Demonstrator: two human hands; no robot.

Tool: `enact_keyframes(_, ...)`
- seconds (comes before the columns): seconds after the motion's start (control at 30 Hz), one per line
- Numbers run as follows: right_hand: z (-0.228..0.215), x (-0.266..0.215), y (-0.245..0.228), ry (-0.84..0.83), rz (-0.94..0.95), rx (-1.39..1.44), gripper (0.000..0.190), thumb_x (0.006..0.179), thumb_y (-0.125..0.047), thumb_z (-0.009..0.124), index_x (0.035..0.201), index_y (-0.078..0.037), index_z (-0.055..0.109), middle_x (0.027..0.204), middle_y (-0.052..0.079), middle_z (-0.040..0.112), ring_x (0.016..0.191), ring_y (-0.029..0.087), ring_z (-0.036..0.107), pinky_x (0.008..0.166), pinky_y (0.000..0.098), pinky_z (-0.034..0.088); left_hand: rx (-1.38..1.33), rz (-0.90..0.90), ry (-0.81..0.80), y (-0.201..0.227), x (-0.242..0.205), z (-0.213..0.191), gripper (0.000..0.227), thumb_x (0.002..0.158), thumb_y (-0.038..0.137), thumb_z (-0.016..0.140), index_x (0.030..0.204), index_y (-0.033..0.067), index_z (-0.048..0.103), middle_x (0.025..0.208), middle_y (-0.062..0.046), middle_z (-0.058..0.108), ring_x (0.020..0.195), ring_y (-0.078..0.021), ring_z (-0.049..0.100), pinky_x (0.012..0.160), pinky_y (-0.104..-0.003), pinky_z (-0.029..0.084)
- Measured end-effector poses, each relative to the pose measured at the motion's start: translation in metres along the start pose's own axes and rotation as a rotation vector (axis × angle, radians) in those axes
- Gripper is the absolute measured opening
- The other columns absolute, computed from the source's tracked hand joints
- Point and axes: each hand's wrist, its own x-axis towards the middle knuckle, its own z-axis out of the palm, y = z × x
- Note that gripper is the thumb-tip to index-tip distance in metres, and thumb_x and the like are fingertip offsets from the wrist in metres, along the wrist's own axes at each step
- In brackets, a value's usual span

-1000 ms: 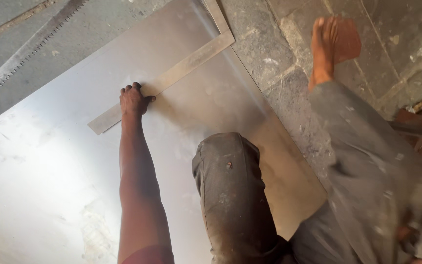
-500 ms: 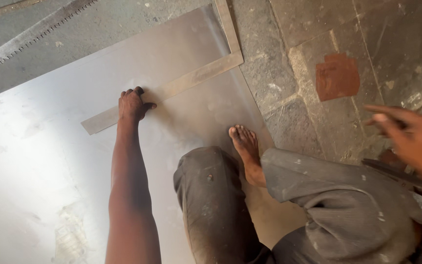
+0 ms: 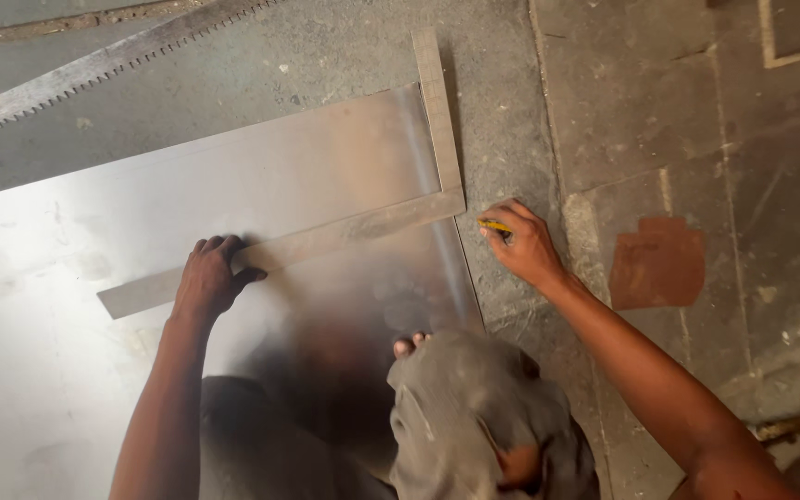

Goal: The person uses a metal ruler and a yellow marking tool to draw straight lines on a large metal sheet. They repeatedly reposition the ruler to create a rectangular outline and additional parallel lines on the sheet's surface.

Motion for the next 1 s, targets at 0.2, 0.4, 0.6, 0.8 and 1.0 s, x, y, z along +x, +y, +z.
enact_keyframes(0.2,0.028,0.024,0.062,0.022,0.024,0.081,0.02,0.093,-0.002,0.073,0.113,-0.002,0.07,0.112,0.011,0.068,0.101,0.025,0.07,0.084,0.0344,0.058,0.004,-0.033,-0.068,0.014,0.006,-0.007,0.052,0.076,0.036,0.084,0.116,0.0049,0.071,0.119,-0.015,0.069,0.113,-0.037,0.06,0.098,-0.048,0.05)
enact_keyframes(0.4,0.038,0.024,0.08,0.086,0.003,0.072,0.021,0.093,0.0,0.075,0.114,-0.002,0.07,0.112,0.012,0.068,0.102,0.024,0.069,0.085,0.0343,0.058,0.083,0.024,-0.029,0.016,0.008,-0.005,0.056,0.077,0.041,0.083,0.119,0.0067,0.072,0.126,-0.014,0.068,0.119,-0.0355,0.061,0.107,-0.049,0.048)
enact_keyframes(0.6,0.052,0.012,0.082,-0.02,0.021,0.081,0.022,0.092,-0.006,0.078,0.112,-0.004,0.07,0.111,0.009,0.068,0.102,0.023,0.071,0.086,0.0318,0.06,0.135,-0.1,-0.138,0.019,0.009,-0.008,0.058,0.078,0.044,0.082,0.124,0.0103,0.071,0.125,-0.013,0.069,0.12,-0.0338,0.061,0.104,-0.048,0.05)
enact_keyframes(0.8,0.054,-0.001,0.076,-0.037,0.012,0.003,0.023,0.092,-0.005,0.077,0.114,-0.005,0.07,0.113,0.009,0.069,0.103,0.024,0.071,0.086,0.0325,0.061,0.11,-0.062,-0.145,0.017,0.011,-0.009,0.06,0.078,0.044,0.081,0.127,0.0103,0.07,0.127,-0.013,0.069,0.123,-0.0342,0.06,0.102,-0.048,0.052)
enact_keyframes(1.0,0.064,0.003,0.07,-0.114,-0.012,-0.023,0.022,0.091,-0.007,0.078,0.112,-0.005,0.069,0.112,0.007,0.069,0.099,0.023,0.071,0.083,0.033,0.061,0.186,-0.071,-0.201,0.015,0.014,-0.009,0.054,0.079,0.044,0.081,0.123,0.0137,0.072,0.129,-0.009,0.07,0.125,-0.0318,0.06,0.104,-0.046,0.053)
